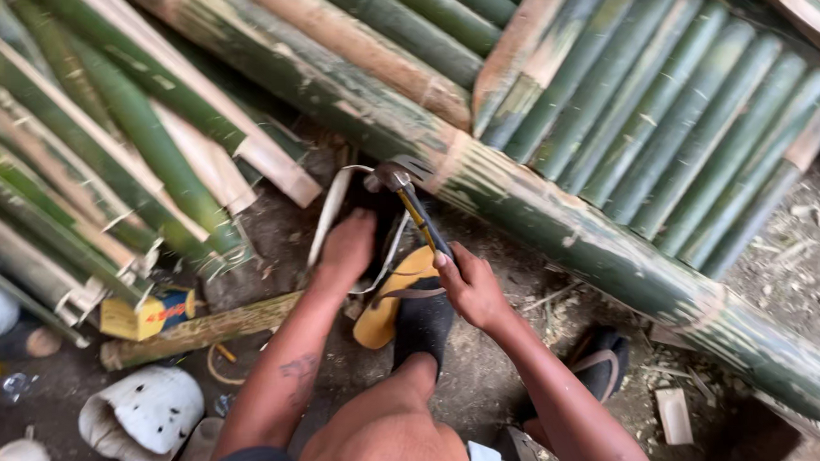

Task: The person assembles a bamboo structure by splitting bamboo strips with a machete and hammering them into place with a hammer. The person repeatedly cuts, positions, and secures bamboo pieces to form a flat surface.

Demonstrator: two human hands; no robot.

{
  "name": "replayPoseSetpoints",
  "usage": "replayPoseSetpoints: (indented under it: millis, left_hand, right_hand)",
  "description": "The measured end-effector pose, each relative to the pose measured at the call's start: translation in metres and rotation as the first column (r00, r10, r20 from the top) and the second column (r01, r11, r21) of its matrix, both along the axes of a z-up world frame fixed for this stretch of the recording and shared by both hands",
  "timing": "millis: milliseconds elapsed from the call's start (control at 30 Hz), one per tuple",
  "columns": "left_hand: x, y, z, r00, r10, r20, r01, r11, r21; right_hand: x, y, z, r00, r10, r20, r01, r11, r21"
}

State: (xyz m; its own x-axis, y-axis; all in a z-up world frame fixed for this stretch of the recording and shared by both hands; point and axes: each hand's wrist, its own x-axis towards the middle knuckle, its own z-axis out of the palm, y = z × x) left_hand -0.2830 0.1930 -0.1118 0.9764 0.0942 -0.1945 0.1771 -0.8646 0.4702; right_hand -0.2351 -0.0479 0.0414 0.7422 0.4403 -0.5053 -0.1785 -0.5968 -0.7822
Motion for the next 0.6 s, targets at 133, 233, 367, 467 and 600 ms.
replayPoseSetpoints:
  millis: [133, 233, 367, 467, 600]
  left_hand:
    - [-0.011, 0.003, 0.002, 0.998, 0.005, -0.070, -0.006, 1.000, -0.020]
    - [-0.001, 0.000, 0.030, 0.985, 0.150, -0.090, -0.160, 0.980, -0.121]
    - [-0.007, -0.002, 0.068, 0.940, 0.295, -0.169, -0.313, 0.945, -0.093]
    - [-0.007, 0.003, 0.087, 0.916, 0.355, -0.188, -0.389, 0.899, -0.200]
    - [-0.004, 0.007, 0.102, 0.884, 0.346, -0.313, -0.405, 0.902, -0.148]
  right_hand:
    - [-0.018, 0.019, 0.005, 0.998, 0.052, -0.023, -0.054, 0.996, -0.078]
    - [-0.022, 0.021, 0.011, 0.994, 0.102, 0.029, -0.099, 0.991, -0.089]
    - [-0.031, 0.021, 0.014, 0.998, 0.066, -0.019, -0.067, 0.995, -0.070]
    - [-0.030, 0.017, 0.017, 0.998, 0.059, -0.029, -0.061, 0.996, -0.064]
    - [-0.031, 0.001, 0.021, 0.999, -0.005, -0.041, 0.003, 0.999, -0.053]
